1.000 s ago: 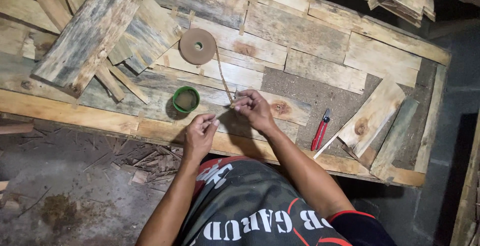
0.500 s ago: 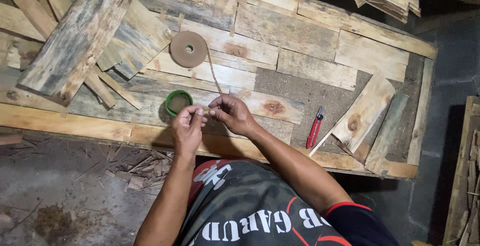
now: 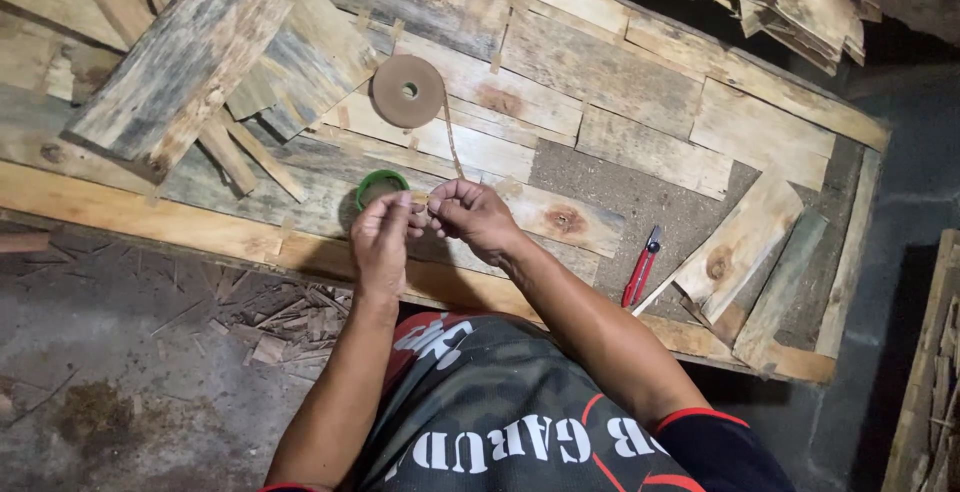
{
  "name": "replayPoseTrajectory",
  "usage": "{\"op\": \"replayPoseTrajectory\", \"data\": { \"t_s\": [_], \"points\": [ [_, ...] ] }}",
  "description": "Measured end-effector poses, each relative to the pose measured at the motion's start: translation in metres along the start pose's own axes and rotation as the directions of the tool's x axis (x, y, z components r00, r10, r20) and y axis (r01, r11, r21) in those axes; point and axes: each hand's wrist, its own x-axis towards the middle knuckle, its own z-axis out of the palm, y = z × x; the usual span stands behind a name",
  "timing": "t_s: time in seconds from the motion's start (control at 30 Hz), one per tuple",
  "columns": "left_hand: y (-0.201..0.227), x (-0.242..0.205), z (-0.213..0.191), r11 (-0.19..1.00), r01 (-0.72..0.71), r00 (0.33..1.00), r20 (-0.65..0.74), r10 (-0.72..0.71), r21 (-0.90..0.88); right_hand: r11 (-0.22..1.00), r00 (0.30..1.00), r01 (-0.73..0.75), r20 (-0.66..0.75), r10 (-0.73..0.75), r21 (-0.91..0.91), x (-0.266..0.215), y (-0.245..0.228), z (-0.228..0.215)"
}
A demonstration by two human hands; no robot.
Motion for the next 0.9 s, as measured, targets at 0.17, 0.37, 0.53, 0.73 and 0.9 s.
{"op": "replayPoseTrajectory", "data": {
  "t_s": [0.17, 0.37, 0.53, 0.73, 0.9],
  "points": [
    [0.005, 0.0, -0.002, 0.993, -0.09, 0.996, -0.009, 0.091, 0.077, 0.999, 0.999, -0.028, 0.025, 0.028, 0.018, 0.002, -0.006, 0.013],
    [0.001, 0.0, -0.02, 0.997, -0.005, 1.0, -0.009, 0.004, -0.072, 0.973, 0.995, 0.096, -0.014, -0.101, -0.212, 0.005, 0.002, 0.021],
    [0.01, -0.002, -0.039, 0.844, 0.286, 0.958, 0.148, -0.245, -0.454, 0.675, 0.895, 0.431, 0.187, -0.406, -0.598, -0.009, -0.004, 0.035],
    [-0.027, 0.004, -0.061, 0.924, 0.207, 0.978, 0.069, -0.195, -0.322, 0.263, 0.785, 0.563, 0.407, -0.467, -0.783, -0.008, -0.007, 0.046],
    [-0.006, 0.012, -0.053, 0.995, 0.057, 0.997, -0.061, -0.052, 0.083, 0.889, 0.985, 0.17, 0.056, -0.162, -0.425, 0.01, 0.008, 0.048]
  ]
}}
